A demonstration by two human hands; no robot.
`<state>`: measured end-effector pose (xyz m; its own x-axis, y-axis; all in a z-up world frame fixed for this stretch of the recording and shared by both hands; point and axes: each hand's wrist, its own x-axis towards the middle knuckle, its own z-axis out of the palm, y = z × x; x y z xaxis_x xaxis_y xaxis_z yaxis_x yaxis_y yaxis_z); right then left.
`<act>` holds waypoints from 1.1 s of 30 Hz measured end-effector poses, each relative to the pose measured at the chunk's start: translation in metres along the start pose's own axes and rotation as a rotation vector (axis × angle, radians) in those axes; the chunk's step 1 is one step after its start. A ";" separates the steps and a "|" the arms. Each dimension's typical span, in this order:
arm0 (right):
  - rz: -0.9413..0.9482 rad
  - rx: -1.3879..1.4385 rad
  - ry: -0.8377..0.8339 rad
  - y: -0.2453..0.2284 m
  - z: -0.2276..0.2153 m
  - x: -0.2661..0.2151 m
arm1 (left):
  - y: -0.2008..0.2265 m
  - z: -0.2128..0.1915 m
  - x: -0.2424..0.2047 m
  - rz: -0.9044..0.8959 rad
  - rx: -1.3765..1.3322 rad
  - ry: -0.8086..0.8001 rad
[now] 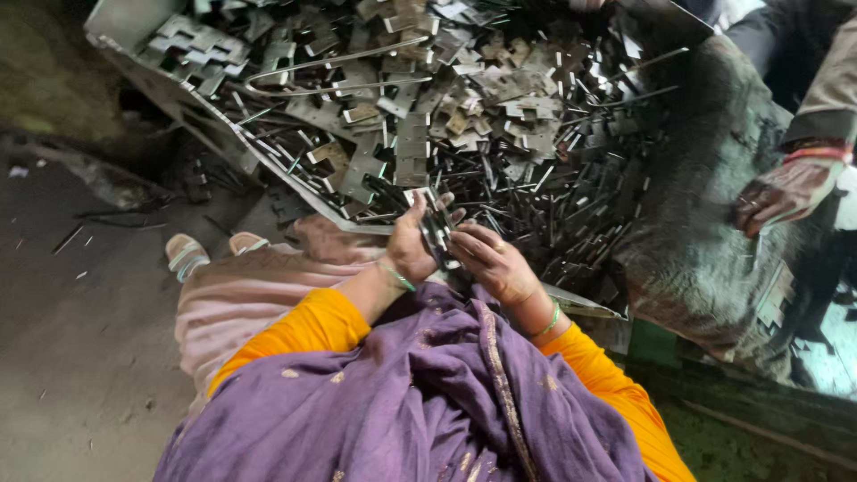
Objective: The person sorts small metal hardware pieces from a large pile on a workbench. They pick up individual items, separate them by type, and place them into a nearby container. The task is performed by hand without tools.
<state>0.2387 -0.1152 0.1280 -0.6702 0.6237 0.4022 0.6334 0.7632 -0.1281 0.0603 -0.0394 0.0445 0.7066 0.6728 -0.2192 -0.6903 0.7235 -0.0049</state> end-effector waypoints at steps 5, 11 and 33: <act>0.370 0.481 0.057 -0.021 0.014 0.017 | -0.008 0.012 -0.005 0.125 0.347 0.186; 1.088 1.074 0.503 0.004 0.003 -0.008 | 0.003 0.013 0.002 0.203 0.990 -0.078; 1.115 -0.495 0.292 0.141 -0.063 -0.168 | 0.135 -0.067 0.035 0.806 2.260 0.752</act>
<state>0.4649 -0.1231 0.0996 0.3933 0.7794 0.4878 0.9193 -0.3397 -0.1986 -0.0191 0.0715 -0.0294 0.0494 0.9803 0.1911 0.7669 -0.1598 0.6216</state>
